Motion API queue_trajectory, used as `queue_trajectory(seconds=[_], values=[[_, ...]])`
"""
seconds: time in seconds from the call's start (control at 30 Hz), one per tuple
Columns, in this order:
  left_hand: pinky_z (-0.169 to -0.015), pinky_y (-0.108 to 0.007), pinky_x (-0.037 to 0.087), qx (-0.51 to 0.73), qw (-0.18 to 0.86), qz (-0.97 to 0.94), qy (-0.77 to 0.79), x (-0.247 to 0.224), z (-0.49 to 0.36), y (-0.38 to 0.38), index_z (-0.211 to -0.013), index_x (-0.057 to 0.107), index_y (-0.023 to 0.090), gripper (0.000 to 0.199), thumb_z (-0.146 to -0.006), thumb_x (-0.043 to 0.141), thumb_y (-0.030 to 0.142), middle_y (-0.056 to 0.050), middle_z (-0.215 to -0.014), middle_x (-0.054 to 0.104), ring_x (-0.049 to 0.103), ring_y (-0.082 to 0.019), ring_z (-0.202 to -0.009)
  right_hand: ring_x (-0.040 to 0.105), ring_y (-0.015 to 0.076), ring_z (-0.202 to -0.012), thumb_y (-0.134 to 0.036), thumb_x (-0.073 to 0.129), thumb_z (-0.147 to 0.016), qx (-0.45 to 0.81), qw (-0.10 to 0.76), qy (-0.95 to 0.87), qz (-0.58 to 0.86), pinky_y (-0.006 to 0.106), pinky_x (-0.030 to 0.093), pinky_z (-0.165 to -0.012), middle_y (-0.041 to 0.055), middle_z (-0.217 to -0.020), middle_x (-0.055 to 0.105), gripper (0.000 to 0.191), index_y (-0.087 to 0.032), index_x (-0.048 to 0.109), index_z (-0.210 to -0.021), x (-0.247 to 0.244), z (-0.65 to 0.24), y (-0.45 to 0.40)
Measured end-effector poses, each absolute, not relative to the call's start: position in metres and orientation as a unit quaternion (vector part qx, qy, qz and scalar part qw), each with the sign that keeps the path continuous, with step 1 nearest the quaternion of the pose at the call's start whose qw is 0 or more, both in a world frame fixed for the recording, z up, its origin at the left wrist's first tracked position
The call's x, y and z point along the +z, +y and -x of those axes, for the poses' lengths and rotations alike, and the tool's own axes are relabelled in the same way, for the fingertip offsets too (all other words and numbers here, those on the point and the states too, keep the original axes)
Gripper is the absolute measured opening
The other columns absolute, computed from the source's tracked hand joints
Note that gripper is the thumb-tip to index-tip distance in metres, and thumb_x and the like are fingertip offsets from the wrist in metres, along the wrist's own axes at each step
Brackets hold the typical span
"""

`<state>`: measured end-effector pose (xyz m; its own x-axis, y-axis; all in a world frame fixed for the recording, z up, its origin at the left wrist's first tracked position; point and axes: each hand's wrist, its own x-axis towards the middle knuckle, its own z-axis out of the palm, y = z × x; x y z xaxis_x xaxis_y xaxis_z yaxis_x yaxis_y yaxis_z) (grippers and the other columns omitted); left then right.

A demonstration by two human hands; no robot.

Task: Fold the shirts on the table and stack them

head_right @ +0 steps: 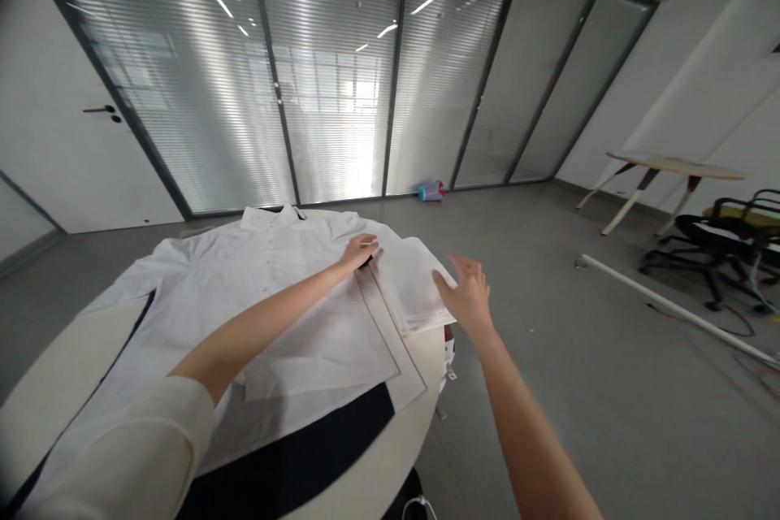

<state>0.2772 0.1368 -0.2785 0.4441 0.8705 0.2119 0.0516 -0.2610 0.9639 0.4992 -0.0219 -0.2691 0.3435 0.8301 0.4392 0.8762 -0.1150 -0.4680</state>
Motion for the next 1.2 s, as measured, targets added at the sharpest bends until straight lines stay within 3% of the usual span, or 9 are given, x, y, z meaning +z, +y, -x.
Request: queue_trajectory(seconds=[0.1, 0.23, 0.37, 0.47, 0.6, 0.73, 0.83, 0.93, 1.2], values=[[-0.089, -0.031, 0.048, 0.407, 0.466, -0.718, 0.321, -0.265, -0.273, 0.132, -0.092, 0.074, 0.014, 0.023, -0.082, 0.070, 0.035, -0.010, -0.091, 0.073, 0.065, -0.022, -0.096, 0.048, 0.0356, -0.131, -0.054, 0.044, -0.096, -0.040, 0.282, -0.657, 0.698, 0.057, 0.038, -0.107, 0.0133, -0.143, 0.054, 0.052, -0.028, 0.058, -0.139, -0.247, -0.475, 0.019], [-0.085, -0.030, 0.049, 0.389, 0.430, -0.757, 0.301, -0.255, -0.241, 0.123, -0.089, 0.074, 0.015, 0.028, -0.084, 0.066, 0.041, -0.009, -0.092, 0.074, 0.066, -0.023, -0.095, 0.046, 0.0362, -0.135, -0.061, 0.052, -0.091, -0.034, 0.135, -0.714, 0.686, 0.058, 0.032, -0.111, 0.0113, -0.147, 0.053, 0.062, -0.034, 0.048, -0.147, -0.257, -0.450, 0.058], [-0.085, -0.031, 0.050, 0.316, 0.352, -0.826, 0.307, -0.247, -0.167, 0.109, -0.096, 0.074, 0.014, 0.038, -0.089, 0.059, 0.048, -0.012, -0.103, 0.074, 0.067, -0.025, -0.097, 0.041, 0.0372, -0.140, -0.055, 0.046, -0.096, -0.004, 0.068, -0.728, 0.682, 0.062, 0.029, -0.112, 0.0122, -0.150, 0.050, 0.055, -0.030, 0.051, -0.145, -0.276, -0.445, 0.064], [-0.086, -0.033, 0.052, 0.237, 0.313, -0.849, 0.355, -0.236, -0.090, 0.081, -0.110, 0.072, 0.015, 0.043, -0.091, 0.056, 0.050, -0.012, -0.115, 0.072, 0.068, -0.024, -0.097, 0.038, 0.0371, -0.141, -0.042, 0.045, -0.099, -0.044, 0.108, -0.731, 0.673, 0.061, 0.028, -0.113, 0.0158, -0.149, 0.049, 0.048, -0.021, 0.055, -0.140, -0.267, -0.435, 0.050], [-0.095, -0.036, 0.051, 0.142, 0.253, -0.872, 0.396, -0.225, 0.017, 0.017, -0.124, 0.067, 0.023, 0.044, -0.090, 0.060, 0.051, -0.008, -0.124, 0.068, 0.065, -0.024, -0.106, 0.054, 0.0315, -0.125, -0.038, 0.049, -0.097, -0.014, 0.238, -0.808, 0.539, 0.052, 0.040, -0.108, 0.0129, -0.129, 0.063, 0.038, -0.023, 0.062, -0.130, -0.248, -0.397, -0.004], [-0.102, -0.038, 0.049, 0.132, 0.181, -0.856, 0.465, -0.241, 0.098, -0.061, -0.135, 0.061, 0.030, 0.054, -0.084, 0.069, 0.048, -0.009, -0.132, 0.062, 0.061, -0.027, -0.117, 0.060, 0.0271, -0.118, -0.035, 0.062, -0.092, 0.153, 0.174, -0.899, 0.372, 0.046, 0.048, -0.103, 0.0076, -0.125, 0.065, 0.038, -0.030, 0.062, -0.130, -0.257, -0.370, -0.071], [-0.103, -0.039, 0.048, 0.138, 0.120, -0.837, 0.515, -0.267, 0.131, -0.114, -0.142, 0.054, 0.034, 0.068, -0.078, 0.074, 0.040, -0.009, -0.131, 0.058, 0.058, -0.028, -0.120, 0.057, 0.0277, -0.122, -0.022, 0.060, -0.090, 0.120, 0.160, -0.905, 0.376, 0.048, 0.049, -0.103, 0.0090, -0.131, 0.061, 0.050, -0.030, 0.055, -0.139, -0.279, -0.374, -0.097], [-0.105, -0.037, 0.047, 0.138, 0.105, -0.827, 0.535, -0.291, 0.143, -0.151, -0.147, 0.046, 0.035, 0.075, -0.078, 0.072, 0.029, -0.008, -0.132, 0.055, 0.058, -0.027, -0.120, 0.060, 0.0273, -0.118, -0.016, 0.054, -0.091, 0.062, 0.180, -0.899, 0.394, 0.049, 0.052, -0.100, 0.0095, -0.127, 0.063, 0.050, -0.030, 0.055, -0.139, -0.300, -0.386, -0.101], [-0.091, -0.037, 0.053, 0.191, -0.011, -0.792, 0.580, -0.318, 0.148, -0.177, -0.120, 0.066, 0.029, 0.035, -0.087, 0.056, 0.022, -0.008, -0.115, 0.063, 0.065, -0.025, -0.102, 0.067, 0.0277, -0.105, -0.030, 0.054, -0.097, 0.027, 0.238, -0.888, 0.394, 0.046, 0.057, -0.092, 0.0098, -0.114, 0.069, 0.031, -0.030, 0.066, -0.126, -0.323, -0.400, -0.108]])
